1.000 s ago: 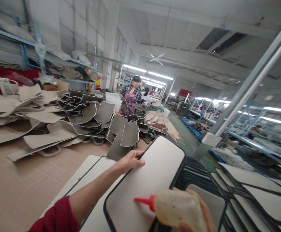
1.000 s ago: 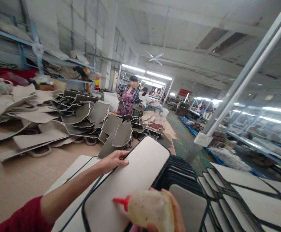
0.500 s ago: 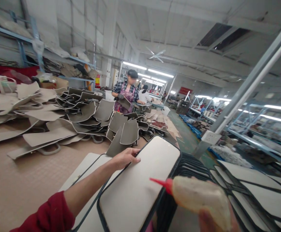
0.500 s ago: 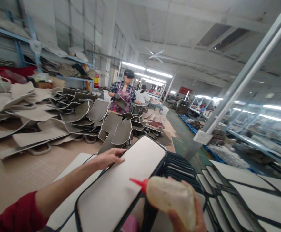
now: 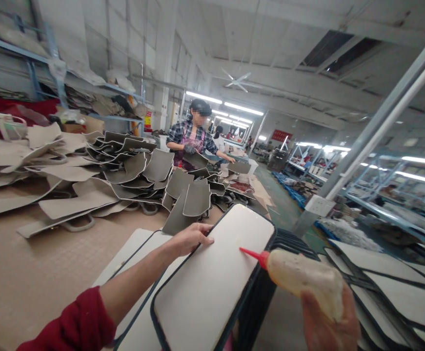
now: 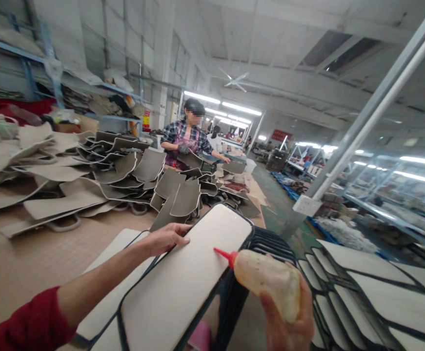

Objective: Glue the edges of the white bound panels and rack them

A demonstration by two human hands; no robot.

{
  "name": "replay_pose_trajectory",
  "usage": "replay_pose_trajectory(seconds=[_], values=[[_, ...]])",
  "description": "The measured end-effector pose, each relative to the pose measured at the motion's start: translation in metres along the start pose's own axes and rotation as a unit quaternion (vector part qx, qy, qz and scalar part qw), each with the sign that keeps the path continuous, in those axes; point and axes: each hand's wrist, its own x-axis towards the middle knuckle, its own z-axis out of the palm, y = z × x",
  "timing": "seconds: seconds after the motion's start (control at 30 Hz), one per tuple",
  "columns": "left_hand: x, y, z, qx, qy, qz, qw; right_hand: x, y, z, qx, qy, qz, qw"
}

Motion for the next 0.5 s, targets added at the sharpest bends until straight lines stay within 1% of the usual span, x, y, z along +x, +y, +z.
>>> replay_pose_trajectory(seconds=[0.03,0.1,0.13,0.17,0.2,0.27,0.3,0.33,0.37,0.4,0.43,0.47,0.5], values=[[0.0,0.0,0.0,-0.001,0.005,0.0,1.0,-0.002,0.0,0.001,0.0,-0.019,0.022,1.0],[0.0,-0.001,0.001,-0.001,0.019,-0.002,1.0,-0.011,-0.001,0.004,0.009,-0.091,0.09,0.992],[0.0,-0.002,0.002,0.0,0.025,-0.001,1.0,-0.014,0.0,0.006,0.012,-0.122,0.112,0.986],[0.0,-0.002,0.003,0.002,0.027,0.0,1.0,-0.014,0.0,0.008,0.016,-0.132,0.113,0.985],[0.0,-0.001,0.004,0.004,0.025,0.0,1.0,-0.012,0.002,0.01,0.023,-0.125,0.096,0.987],[0.0,0.0,0.008,0.005,0.014,0.002,1.0,-0.002,0.006,0.015,0.018,-0.062,0.03,0.997],[0.0,0.002,0.01,0.005,0.01,0.003,1.0,0.003,0.008,0.017,0.012,-0.031,0.007,0.999],[0.001,0.003,0.011,0.004,0.01,0.004,1.0,0.006,0.01,0.019,-0.003,-0.013,-0.003,1.0],[0.002,0.005,0.012,0.003,0.013,0.004,1.0,0.007,0.011,0.02,-0.004,-0.02,0.006,1.0],[0.002,0.005,0.013,0.0,0.018,0.005,1.0,0.007,0.011,0.02,0.01,-0.037,0.03,0.999],[0.002,0.005,0.013,-0.001,0.027,0.006,1.0,0.007,0.009,0.018,0.043,-0.05,0.06,0.996],[0.002,0.004,0.011,-0.001,0.035,0.005,0.999,0.01,0.006,0.016,0.098,-0.053,0.092,0.989],[0.003,0.002,0.008,0.0,0.048,0.007,0.999,0.017,0.0,0.011,0.158,-0.027,0.113,0.981]])
